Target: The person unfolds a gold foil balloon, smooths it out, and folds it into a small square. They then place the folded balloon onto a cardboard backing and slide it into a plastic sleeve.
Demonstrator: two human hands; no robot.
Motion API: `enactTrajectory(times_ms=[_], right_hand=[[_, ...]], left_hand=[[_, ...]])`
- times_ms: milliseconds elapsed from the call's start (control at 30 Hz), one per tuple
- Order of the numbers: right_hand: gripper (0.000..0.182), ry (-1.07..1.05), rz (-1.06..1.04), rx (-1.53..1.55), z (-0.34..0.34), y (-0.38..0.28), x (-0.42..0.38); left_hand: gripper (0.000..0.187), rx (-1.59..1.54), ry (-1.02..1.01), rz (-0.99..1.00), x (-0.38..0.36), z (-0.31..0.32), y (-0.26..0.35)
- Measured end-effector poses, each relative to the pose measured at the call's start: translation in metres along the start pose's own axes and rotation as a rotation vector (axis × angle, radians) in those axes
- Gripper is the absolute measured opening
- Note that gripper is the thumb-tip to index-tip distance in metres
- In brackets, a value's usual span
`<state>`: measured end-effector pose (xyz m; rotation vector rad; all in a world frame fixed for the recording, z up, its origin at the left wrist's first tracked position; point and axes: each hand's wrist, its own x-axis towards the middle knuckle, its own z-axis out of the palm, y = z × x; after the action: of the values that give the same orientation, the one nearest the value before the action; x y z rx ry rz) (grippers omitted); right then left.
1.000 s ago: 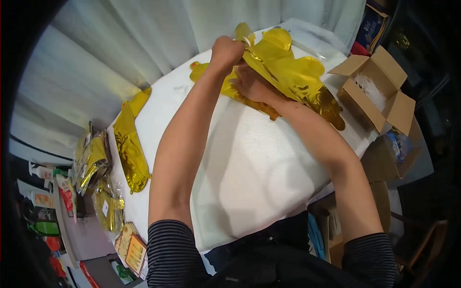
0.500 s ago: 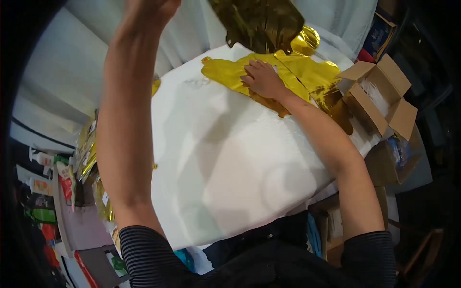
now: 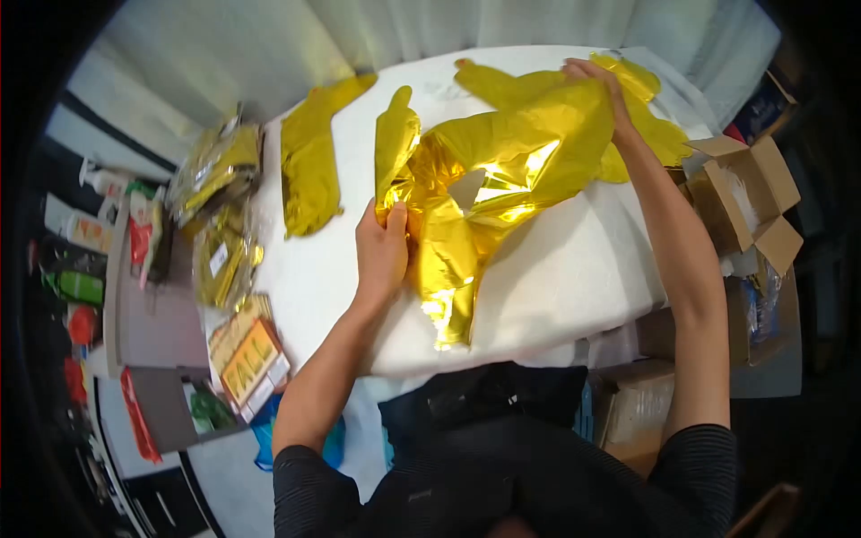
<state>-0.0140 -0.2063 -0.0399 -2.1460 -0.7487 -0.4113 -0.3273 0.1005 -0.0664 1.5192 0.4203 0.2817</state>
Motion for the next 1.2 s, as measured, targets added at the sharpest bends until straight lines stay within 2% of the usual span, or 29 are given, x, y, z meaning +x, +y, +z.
enactTrajectory(times_ms=[33,67,100,133,167,200,267,300,333,400,433,467,533,567,600,667,733,800,833,867,933,967,1067,1100,1133,1200], right_hand=[[0.044,0.096,0.228,0.247,-0.003,-0.035,-0.023],[0.041,0.143,0.155,0.219,-0.002,-0.057,-0.044],[0.039,0.194,0.084,0.19,-0.003,-0.078,-0.067],[0.039,0.223,0.036,0.031,-0.003,-0.106,-0.088],[0.039,0.254,-0.017,-0.128,-0.003,-0.133,-0.105],[0.039,0.244,-0.017,-0.126,-0.003,-0.15,-0.119],[0.039,0.345,-0.181,-0.171,-0.003,-0.174,-0.144],[0.039,0.341,-0.177,-0.173,-0.004,-0.181,-0.157],[0.041,0.333,-0.135,-0.179,-0.005,-0.189,-0.168],[0.044,0.322,-0.094,-0.191,-0.008,-0.193,-0.184],[0.048,0.268,0.03,-0.223,-0.008,-0.188,-0.193],[0.053,0.214,0.156,-0.256,-0.007,-0.181,-0.2],[0.057,0.173,0.236,-0.348,-0.006,-0.168,-0.206],[0.061,0.135,0.321,-0.434,-0.007,-0.161,-0.207],[0.061,0.144,0.333,-0.447,-0.009,-0.156,-0.206],[0.064,-0.011,0.508,-0.4,-0.011,-0.143,-0.194],[0.062,0.04,0.484,-0.437,-0.006,-0.119,-0.192],[0.065,0.073,0.41,-0.537,-0.003,-0.105,-0.184],[0.055,0.075,0.413,-0.575,-0.002,-0.104,-0.178],[0.055,0.07,0.405,-0.567,-0.003,-0.103,-0.172],[0.039,-0.049,0.515,-0.391,-0.009,-0.102,-0.16],[0.029,-0.079,0.588,-0.292,-0.011,-0.104,-0.155],[0.026,-0.099,0.515,-0.288,-0.01,-0.097,-0.154],[0.029,-0.093,0.477,-0.295,-0.009,-0.094,-0.154],[0.029,-0.1,0.47,-0.294,-0.007,-0.092,-0.156],[0.036,0.118,0.306,-0.392,-0.004,-0.091,-0.163]], left_hand=[[0.03,0.055,-0.014,0.006,-0.007,-0.008,-0.006],[0.03,0.047,0.003,-0.006,-0.009,-0.013,-0.013],[0.032,0.051,0.021,0.117,-0.008,-0.016,-0.021],[0.034,0.058,0.036,0.239,-0.009,-0.019,-0.027],[0.044,0.089,0.025,0.182,-0.015,-0.02,-0.017],[0.044,0.087,0.031,0.174,-0.017,-0.023,-0.014],[0.053,0.248,-0.043,0.079,-0.016,-0.033,-0.007],[0.062,0.326,-0.065,0.056,-0.013,-0.037,0.0],[0.062,0.325,-0.068,0.057,-0.01,-0.039,0.011],[0.068,0.939,-0.013,0.437,-0.002,-0.038,0.028],[0.069,0.997,0.002,0.491,0.006,-0.036,0.029],[0.069,0.989,0.002,0.493,0.014,-0.033,0.03],[0.058,1.155,-0.064,0.57,0.03,-0.028,0.031],[0.043,1.188,-0.069,0.564,0.038,-0.022,0.031],[0.043,1.18,-0.086,0.576,0.042,-0.017,0.031],[0.032,1.214,-0.075,0.483,0.052,-0.013,0.034],[0.027,1.175,-0.061,0.581,0.056,-0.018,0.027],[0.026,0.894,0.063,0.537,0.062,-0.027,0.025],[0.029,0.893,0.038,0.499,0.07,-0.038,0.02],[0.029,0.898,0.048,0.495,0.077,-0.047,0.013],[0.029,0.365,-0.121,-0.076,0.079,-0.063,0.008],[0.027,0.23,-0.18,-0.136,0.077,-0.068,0.005],[0.027,0.05,-0.239,-0.205,0.051,-0.064,0.036],[0.036,0.026,-0.217,-0.194,0.043,-0.061,0.046],[0.036,0.023,-0.208,-0.194,0.045,-0.061,0.044],[0.043,0.15,-0.109,-0.186,0.053,-0.059,0.043]])
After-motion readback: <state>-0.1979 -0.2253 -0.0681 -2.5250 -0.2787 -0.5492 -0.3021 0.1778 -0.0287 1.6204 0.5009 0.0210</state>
